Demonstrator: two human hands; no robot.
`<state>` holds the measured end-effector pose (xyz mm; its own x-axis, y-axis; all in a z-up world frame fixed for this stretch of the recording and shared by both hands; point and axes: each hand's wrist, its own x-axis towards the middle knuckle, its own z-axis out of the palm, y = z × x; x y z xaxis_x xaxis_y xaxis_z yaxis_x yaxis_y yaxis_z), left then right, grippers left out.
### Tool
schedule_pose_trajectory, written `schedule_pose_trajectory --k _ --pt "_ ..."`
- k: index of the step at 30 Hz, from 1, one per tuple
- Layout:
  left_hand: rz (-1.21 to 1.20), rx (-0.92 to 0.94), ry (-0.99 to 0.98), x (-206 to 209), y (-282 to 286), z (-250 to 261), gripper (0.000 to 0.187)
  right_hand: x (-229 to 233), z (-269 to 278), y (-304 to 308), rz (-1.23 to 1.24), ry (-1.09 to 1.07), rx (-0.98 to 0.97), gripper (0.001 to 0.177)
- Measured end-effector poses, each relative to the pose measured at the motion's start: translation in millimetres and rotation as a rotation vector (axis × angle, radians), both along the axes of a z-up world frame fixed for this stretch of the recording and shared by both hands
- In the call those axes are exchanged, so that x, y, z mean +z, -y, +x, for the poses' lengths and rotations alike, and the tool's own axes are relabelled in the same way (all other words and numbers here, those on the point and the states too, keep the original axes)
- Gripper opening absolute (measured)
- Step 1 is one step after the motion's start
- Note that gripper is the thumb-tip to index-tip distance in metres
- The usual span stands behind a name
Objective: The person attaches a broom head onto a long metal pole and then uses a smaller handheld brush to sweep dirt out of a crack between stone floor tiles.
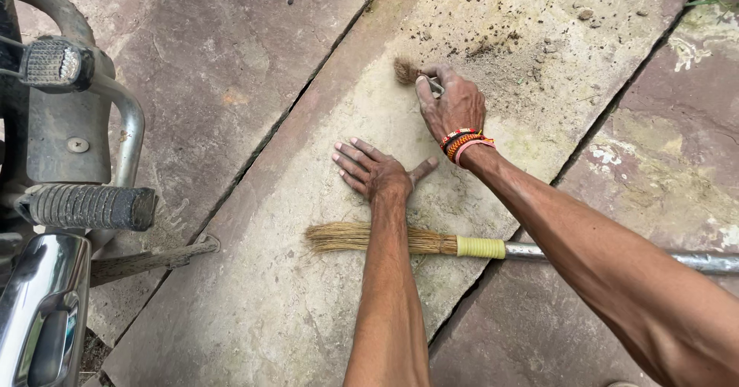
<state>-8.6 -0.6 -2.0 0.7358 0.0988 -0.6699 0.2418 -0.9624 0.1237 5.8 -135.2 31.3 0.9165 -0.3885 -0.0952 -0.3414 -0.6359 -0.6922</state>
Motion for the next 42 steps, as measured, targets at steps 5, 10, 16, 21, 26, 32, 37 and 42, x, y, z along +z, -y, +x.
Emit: schedule_pose_trajectory --k 5,10,16,21,26,32,37,42 --pt "0.116 -0.213 0.418 -8.2 12.3 -26.1 0.148 15.2 -56.5 11.6 -0.134 -0.002 0.209 0.031" --pt "-0.019 -0.282 0.390 -10.7 36.2 -66.3 0.137 18.2 -89.6 38.3 -0.031 -0.032 0.273 0.033" --pt "-0.151 -0.242 0.366 9.0 49.5 -96.2 0.148 34.8 -104.7 87.8 -0.164 0.070 0.079 0.033" --pt "-0.153 -0.283 0.365 10.1 60.2 -113.5 0.147 51.5 -128.7 102.8 -0.183 -0.229 0.253 0.032" --pt "-0.148 -0.299 0.288 9.4 69.1 -121.4 0.146 45.5 -151.0 110.4 -0.115 -0.135 0.163 0.033" --pt "-0.145 -0.361 0.355 12.5 75.4 -134.8 0.136 51.6 -161.1 131.1 -0.329 -0.184 0.101 0.035" --pt "-0.230 -0.416 0.405 10.9 88.2 -139.4 0.132 59.0 -171.9 155.2 -0.353 -0.320 0.343 0.034" --pt "-0.282 -0.463 0.400 4.3 106.5 -152.3 0.127 59.1 -180.1 164.6 -0.289 -0.185 0.273 0.030"
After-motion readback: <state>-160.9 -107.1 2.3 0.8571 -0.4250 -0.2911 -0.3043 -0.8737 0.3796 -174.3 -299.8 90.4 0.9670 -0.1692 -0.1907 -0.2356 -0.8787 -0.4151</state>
